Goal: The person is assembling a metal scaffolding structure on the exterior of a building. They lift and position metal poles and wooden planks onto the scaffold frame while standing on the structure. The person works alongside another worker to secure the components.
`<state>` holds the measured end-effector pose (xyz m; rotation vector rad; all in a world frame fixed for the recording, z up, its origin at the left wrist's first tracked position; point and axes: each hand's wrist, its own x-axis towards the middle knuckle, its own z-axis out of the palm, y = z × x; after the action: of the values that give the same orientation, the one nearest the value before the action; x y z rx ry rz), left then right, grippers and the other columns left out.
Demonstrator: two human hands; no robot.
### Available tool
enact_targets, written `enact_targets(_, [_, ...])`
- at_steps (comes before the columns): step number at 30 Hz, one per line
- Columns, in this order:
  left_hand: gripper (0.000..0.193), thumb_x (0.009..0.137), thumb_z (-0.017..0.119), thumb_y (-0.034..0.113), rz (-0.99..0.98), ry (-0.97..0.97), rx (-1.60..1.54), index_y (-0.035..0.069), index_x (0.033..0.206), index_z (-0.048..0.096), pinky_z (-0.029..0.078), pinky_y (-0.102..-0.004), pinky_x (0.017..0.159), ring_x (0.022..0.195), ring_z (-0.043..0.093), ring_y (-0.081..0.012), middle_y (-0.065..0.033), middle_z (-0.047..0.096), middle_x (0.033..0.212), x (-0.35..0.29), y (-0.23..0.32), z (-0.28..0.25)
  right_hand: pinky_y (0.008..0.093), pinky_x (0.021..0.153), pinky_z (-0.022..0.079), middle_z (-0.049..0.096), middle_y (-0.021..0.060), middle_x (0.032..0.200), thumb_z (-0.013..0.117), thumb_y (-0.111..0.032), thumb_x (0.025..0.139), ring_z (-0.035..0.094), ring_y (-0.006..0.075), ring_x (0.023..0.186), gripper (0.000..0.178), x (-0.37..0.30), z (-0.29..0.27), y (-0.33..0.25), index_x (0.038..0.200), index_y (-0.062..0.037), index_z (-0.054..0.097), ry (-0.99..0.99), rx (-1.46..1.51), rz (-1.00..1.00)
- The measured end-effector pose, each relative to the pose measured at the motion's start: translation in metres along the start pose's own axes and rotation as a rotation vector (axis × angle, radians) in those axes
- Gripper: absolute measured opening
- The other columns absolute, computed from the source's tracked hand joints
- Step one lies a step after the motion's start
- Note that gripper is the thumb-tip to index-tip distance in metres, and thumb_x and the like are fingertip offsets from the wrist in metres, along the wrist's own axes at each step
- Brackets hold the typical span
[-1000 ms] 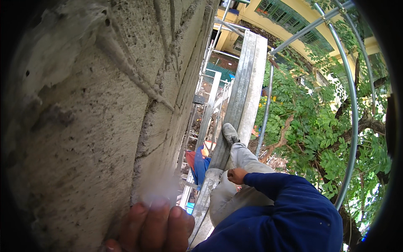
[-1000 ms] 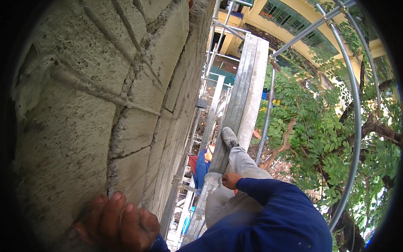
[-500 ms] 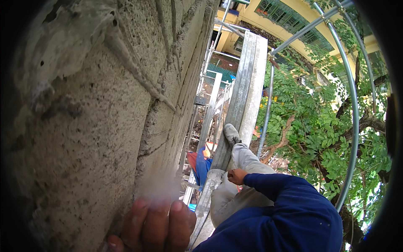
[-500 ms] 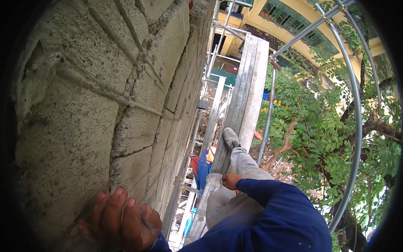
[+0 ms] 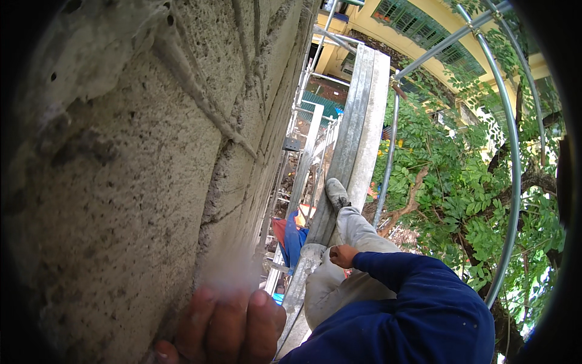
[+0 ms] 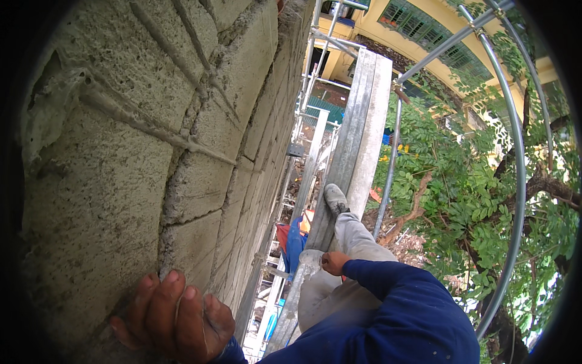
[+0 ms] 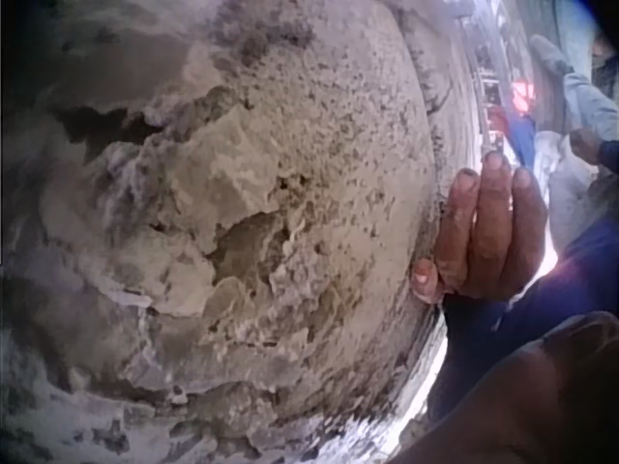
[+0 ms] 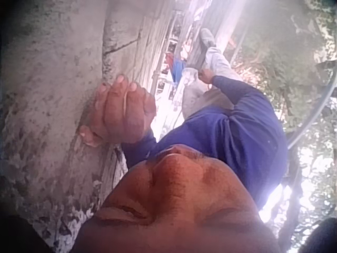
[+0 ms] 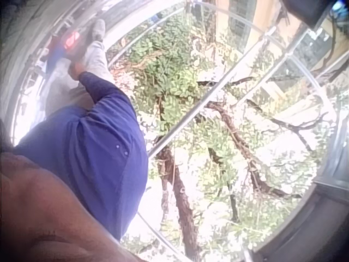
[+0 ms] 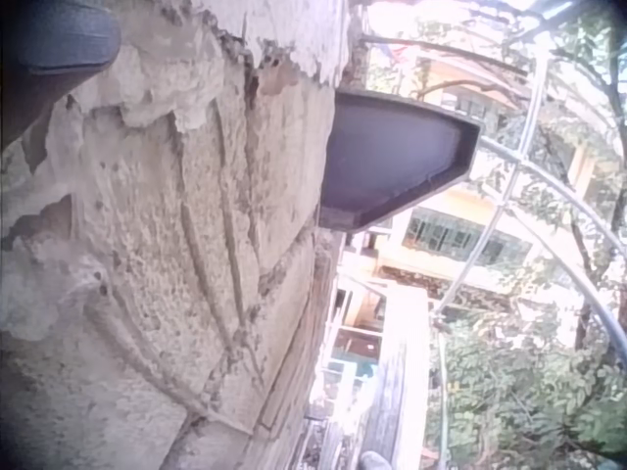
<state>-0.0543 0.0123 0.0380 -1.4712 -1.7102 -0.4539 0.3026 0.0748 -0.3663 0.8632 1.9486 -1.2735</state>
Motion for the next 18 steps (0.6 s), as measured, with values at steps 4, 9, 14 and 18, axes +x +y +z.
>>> enact_targets(4, [0.005, 0.095, 0.066, 0.024, -0.048, 0.060, 0.004, 0.028, 0.093, 0.064, 0.020, -0.0452, 0.121, 0.091, 0.068, -0.0148, 0.0095, 0.073, 0.089, -0.002, 0.005, 0.005, 0.0496, 0.086, 0.055, 0.076, 0.0198, 0.099, 0.065, -0.028, 0.087, 0.072, 0.0403, 0.095, 0.029, 0.001, 0.005, 0.004, 0.103, -0.0049, 0.074, 0.029, 0.009, -0.059])
enact_targets(9, [0.005, 0.096, 0.066, 0.024, -0.023, -0.026, 0.000, 0.028, 0.094, 0.064, 0.019, -0.0463, 0.121, 0.094, 0.068, -0.0151, 0.0092, 0.073, 0.090, 0.000, 0.004, -0.006, 0.0493, 0.085, 0.056, 0.076, 0.0203, 0.099, 0.065, -0.028, 0.087, 0.072, 0.0404, 0.095, 0.028, -0.002, 0.010, 0.007, 0.101, -0.0052, 0.074, 0.028, 0.001, -0.045])
enact_targets(14, [0.001, 0.097, 0.065, 0.027, -0.048, -0.106, 0.049, 0.028, 0.096, 0.065, 0.019, -0.0469, 0.122, 0.097, 0.068, -0.0152, 0.0086, 0.075, 0.097, -0.001, 0.007, -0.015, 0.0492, 0.085, 0.056, 0.076, 0.0197, 0.100, 0.065, -0.030, 0.089, 0.072, 0.0403, 0.095, 0.030, -0.001, 0.009, 0.009, 0.104, -0.0062, 0.075, 0.025, -0.017, -0.058])
enact_targets(18, [0.004, 0.097, 0.065, 0.030, -0.039, -0.223, 0.040, 0.028, 0.098, 0.067, 0.020, -0.0464, 0.122, 0.099, 0.069, -0.0152, 0.0096, 0.075, 0.099, 0.004, 0.005, -0.028, 0.0498, 0.087, 0.057, 0.075, 0.0175, 0.107, 0.065, -0.037, 0.094, 0.072, 0.0392, 0.097, 0.035, 0.025, 0.055, 0.063, 0.112, -0.0093, 0.076, 0.146, -0.052, -0.207])
